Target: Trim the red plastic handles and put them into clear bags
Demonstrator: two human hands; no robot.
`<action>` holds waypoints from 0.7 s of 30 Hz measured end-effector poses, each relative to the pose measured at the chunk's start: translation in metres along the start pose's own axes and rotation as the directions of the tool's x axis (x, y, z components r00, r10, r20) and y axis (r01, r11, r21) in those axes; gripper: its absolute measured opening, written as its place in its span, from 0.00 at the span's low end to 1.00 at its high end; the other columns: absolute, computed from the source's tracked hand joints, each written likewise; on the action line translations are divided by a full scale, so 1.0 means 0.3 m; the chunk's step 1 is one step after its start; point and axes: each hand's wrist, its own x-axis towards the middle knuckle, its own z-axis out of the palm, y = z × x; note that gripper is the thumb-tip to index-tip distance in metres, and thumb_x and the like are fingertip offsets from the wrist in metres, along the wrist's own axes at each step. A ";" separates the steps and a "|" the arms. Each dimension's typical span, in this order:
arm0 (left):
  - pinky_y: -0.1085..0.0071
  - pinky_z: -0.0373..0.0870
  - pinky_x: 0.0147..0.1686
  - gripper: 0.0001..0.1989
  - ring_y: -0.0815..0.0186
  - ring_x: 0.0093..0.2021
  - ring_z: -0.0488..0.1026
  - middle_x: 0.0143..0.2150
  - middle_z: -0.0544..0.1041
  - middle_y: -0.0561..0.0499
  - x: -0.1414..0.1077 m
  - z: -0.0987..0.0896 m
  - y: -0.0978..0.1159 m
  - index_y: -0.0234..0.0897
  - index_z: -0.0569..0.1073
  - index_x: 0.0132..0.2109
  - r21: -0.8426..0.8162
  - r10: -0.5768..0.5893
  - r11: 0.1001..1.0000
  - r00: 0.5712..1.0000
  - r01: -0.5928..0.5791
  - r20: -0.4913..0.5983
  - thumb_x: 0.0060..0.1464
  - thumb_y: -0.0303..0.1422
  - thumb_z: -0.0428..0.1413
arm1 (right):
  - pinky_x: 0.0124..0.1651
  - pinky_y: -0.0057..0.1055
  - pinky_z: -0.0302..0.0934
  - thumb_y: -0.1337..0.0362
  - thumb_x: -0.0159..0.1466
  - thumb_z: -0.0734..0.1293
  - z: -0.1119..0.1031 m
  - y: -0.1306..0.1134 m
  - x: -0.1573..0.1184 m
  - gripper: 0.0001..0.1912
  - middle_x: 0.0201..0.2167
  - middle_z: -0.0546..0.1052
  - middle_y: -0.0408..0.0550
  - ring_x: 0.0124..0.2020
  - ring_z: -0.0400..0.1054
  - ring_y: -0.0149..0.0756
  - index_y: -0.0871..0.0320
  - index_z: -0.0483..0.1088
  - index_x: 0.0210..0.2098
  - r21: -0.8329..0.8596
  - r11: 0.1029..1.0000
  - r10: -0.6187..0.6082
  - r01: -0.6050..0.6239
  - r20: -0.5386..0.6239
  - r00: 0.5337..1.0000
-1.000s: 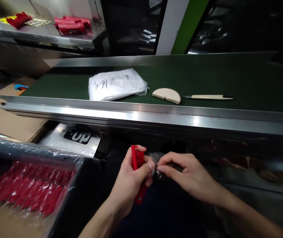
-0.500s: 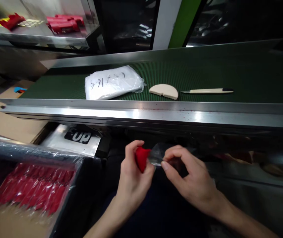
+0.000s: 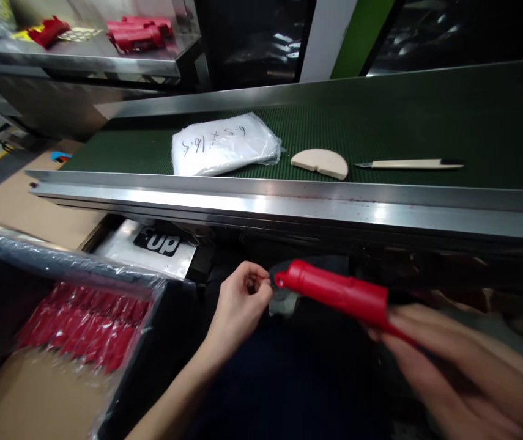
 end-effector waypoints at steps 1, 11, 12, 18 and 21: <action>0.75 0.63 0.27 0.06 0.69 0.28 0.68 0.28 0.72 0.52 0.003 -0.003 0.000 0.35 0.70 0.35 -0.044 -0.029 0.999 1.000 0.029 0.007 0.53 0.33 0.55 | 0.50 0.30 0.63 0.70 0.62 0.69 0.002 -0.005 -0.013 0.12 0.40 0.78 0.44 0.40 0.72 0.34 0.53 0.74 0.45 -0.017 0.997 -0.075 0.075 -0.001 0.997; 0.75 0.63 0.28 0.08 0.68 0.29 0.69 0.30 0.74 0.51 -0.041 0.026 0.016 0.36 0.73 0.37 -0.200 -0.041 0.979 0.999 0.041 0.004 0.57 0.37 0.57 | 0.48 0.46 0.63 0.76 0.65 0.57 0.078 0.008 -0.039 0.18 0.46 0.79 0.53 0.46 0.72 0.46 0.64 0.71 0.51 -0.192 0.814 -0.451 0.549 0.387 0.804; 0.74 0.64 0.29 0.08 0.68 0.30 0.69 0.31 0.75 0.51 -0.044 0.029 0.011 0.36 0.73 0.38 -0.196 -0.025 0.980 1.000 0.026 0.006 0.58 0.37 0.57 | 0.48 0.48 0.63 0.76 0.65 0.56 0.081 0.015 -0.043 0.19 0.47 0.78 0.56 0.47 0.72 0.49 0.65 0.70 0.52 -0.185 0.792 -0.475 0.581 0.411 0.778; 0.70 0.65 0.41 0.05 0.66 0.39 0.70 0.38 0.74 0.51 -0.082 0.053 -0.033 0.40 0.73 0.40 -0.106 0.084 0.990 0.995 -0.090 -0.054 0.62 0.34 0.54 | 0.41 0.44 0.67 0.78 0.63 0.61 0.127 0.027 -0.028 0.14 0.40 0.80 0.58 0.40 0.75 0.47 0.69 0.71 0.47 -0.157 0.819 -0.494 0.551 0.294 0.818; 0.70 0.65 0.43 0.04 0.66 0.40 0.71 0.39 0.74 0.52 -0.117 0.084 -0.054 0.41 0.72 0.42 -0.124 0.064 0.989 0.993 -0.077 -0.100 0.63 0.34 0.53 | 0.39 0.35 0.70 0.78 0.60 0.67 0.179 -0.004 -0.041 0.14 0.34 0.80 0.52 0.34 0.75 0.38 0.65 0.71 0.45 -0.081 0.956 -0.281 0.280 0.006 0.960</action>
